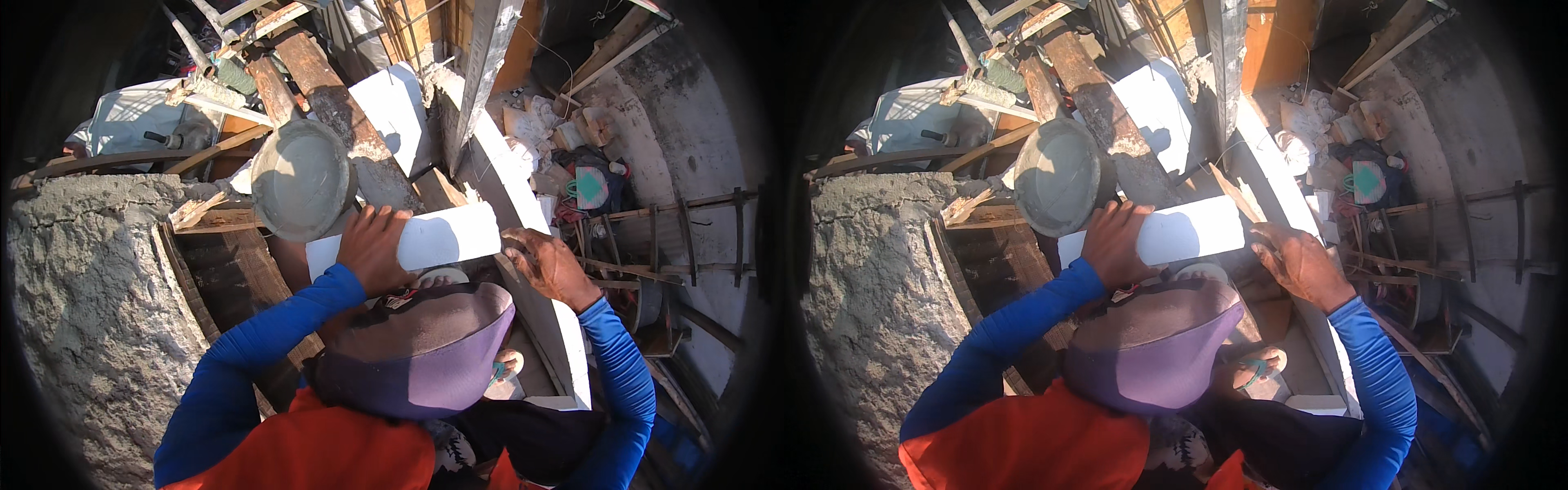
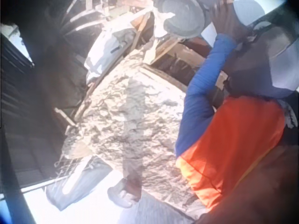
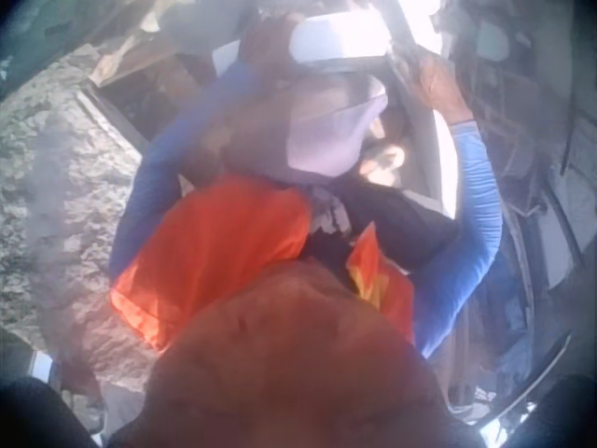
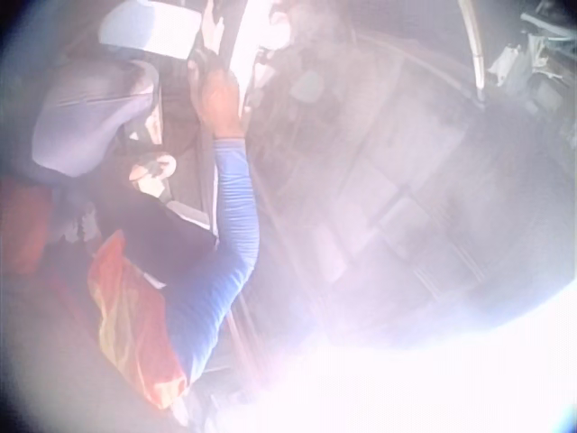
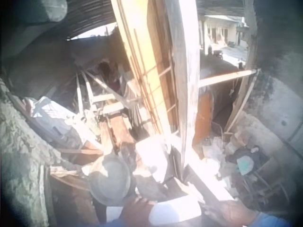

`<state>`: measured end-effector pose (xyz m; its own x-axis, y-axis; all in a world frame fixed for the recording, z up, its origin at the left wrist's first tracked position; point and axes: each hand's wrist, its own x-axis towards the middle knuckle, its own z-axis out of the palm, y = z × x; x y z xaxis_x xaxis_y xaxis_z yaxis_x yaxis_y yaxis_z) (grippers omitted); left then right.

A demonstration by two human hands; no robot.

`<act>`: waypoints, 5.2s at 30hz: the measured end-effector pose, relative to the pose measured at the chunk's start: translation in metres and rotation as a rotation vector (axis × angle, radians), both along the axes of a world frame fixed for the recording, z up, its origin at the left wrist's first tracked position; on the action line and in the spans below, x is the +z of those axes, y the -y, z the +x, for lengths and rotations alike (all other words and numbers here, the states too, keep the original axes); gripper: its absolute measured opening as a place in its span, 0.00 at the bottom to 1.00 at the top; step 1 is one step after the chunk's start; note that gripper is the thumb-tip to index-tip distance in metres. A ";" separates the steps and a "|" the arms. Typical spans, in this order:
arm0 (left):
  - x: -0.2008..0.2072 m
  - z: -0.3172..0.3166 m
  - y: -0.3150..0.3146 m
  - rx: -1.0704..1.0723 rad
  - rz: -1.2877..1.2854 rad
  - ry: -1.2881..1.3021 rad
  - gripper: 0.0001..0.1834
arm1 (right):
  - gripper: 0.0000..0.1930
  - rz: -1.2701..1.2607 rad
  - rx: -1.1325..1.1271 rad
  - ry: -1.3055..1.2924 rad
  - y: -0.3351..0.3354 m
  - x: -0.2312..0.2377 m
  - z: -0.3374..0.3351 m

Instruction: The person scoops wet cement from a bucket using a trowel and applies it to a vertical wall section reinforced with metal rebar. The person then picks up a white rectangular tile and places it against the cemented wall surface.

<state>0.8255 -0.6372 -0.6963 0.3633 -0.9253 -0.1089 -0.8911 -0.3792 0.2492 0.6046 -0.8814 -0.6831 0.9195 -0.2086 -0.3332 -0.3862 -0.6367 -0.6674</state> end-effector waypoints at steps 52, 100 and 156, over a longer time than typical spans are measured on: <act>-0.028 0.387 0.064 0.312 0.126 0.051 0.48 | 0.25 0.103 0.242 -0.293 -0.008 -0.009 0.013; -0.056 0.383 0.043 0.381 -0.153 0.225 0.51 | 0.27 -0.805 0.080 0.013 0.226 -0.338 0.171; -0.062 0.379 0.042 0.382 -0.162 0.280 0.50 | 0.23 -0.813 0.237 -0.108 0.242 -0.283 0.082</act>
<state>1.2049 -0.6793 -0.7579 0.6741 -0.7175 0.1753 -0.7374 -0.6675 0.1032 0.6870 -1.1235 -0.9666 0.9409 -0.2267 -0.2517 -0.2172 -0.9740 0.0650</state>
